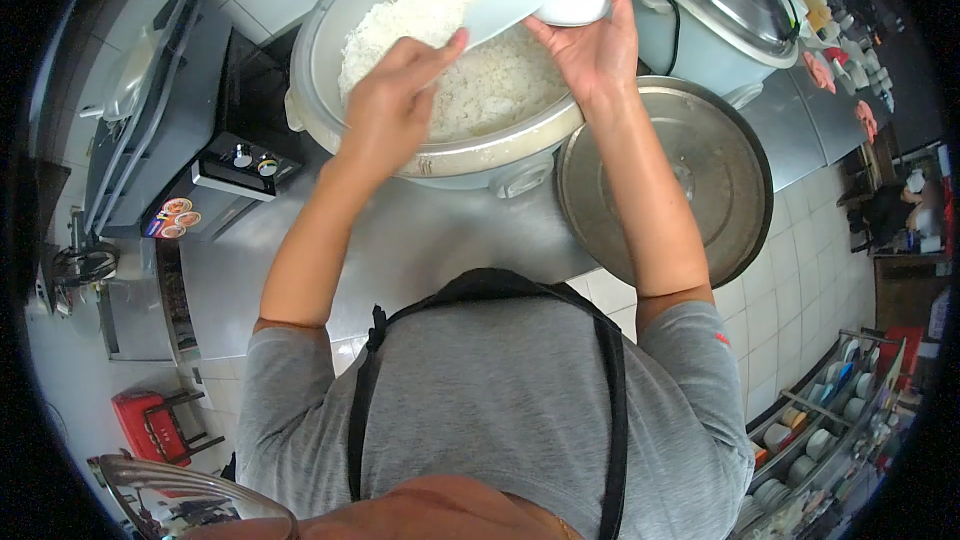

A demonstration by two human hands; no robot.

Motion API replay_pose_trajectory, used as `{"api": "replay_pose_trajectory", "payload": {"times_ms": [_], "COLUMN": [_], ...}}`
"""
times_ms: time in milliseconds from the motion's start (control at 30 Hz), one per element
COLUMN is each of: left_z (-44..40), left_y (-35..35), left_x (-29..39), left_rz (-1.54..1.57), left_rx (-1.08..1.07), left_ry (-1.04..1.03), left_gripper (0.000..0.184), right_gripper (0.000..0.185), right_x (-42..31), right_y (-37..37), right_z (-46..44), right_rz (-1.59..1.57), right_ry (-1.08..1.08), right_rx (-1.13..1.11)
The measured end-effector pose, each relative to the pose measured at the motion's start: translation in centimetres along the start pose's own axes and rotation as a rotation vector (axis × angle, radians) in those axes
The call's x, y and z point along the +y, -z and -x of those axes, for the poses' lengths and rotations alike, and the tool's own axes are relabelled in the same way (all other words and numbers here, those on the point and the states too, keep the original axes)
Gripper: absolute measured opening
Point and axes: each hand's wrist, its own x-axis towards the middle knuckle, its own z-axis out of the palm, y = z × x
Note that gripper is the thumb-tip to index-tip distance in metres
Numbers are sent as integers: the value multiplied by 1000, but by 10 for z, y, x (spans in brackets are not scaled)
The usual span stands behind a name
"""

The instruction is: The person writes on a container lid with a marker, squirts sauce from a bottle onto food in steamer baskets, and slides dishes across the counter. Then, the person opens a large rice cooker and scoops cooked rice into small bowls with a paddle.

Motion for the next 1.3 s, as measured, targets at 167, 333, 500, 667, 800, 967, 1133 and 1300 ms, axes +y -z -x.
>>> {"api": "replay_pose_trajectory", "payload": {"times_ms": [167,333,500,667,800,967,1133,1300], "left_z": [2,-14,-21,-23,-39,-64,-74,-69], "left_y": [25,9,-20,-8,37,37,19,28], "left_x": [-18,-4,22,22,1,-44,-67,-63], "left_rz": [750,815,91,59,449,675,872,790], "left_rx": [10,-49,38,-33,-10,-59,-272,-77], "left_ry": [537,594,190,117,258,551,650,421], "left_gripper": [56,54,56,57,56,49,47,45], "right_gripper": [56,61,59,61,60,64,65,71], "right_x": [-1,0,4,2,0,-2,-3,-3], "right_y": [-8,-11,-19,-16,-15,-16,-19,-24], "right_z": [5,10,16,15,12,15,15,15], "right_rz": [-74,72,262,241,168,131,183,260], "right_ry": [-13,-13,30,4,-53,-134,-248,-271], "right_rx": [-86,-203,-161,-188,-230,-310,-360,-344]}}
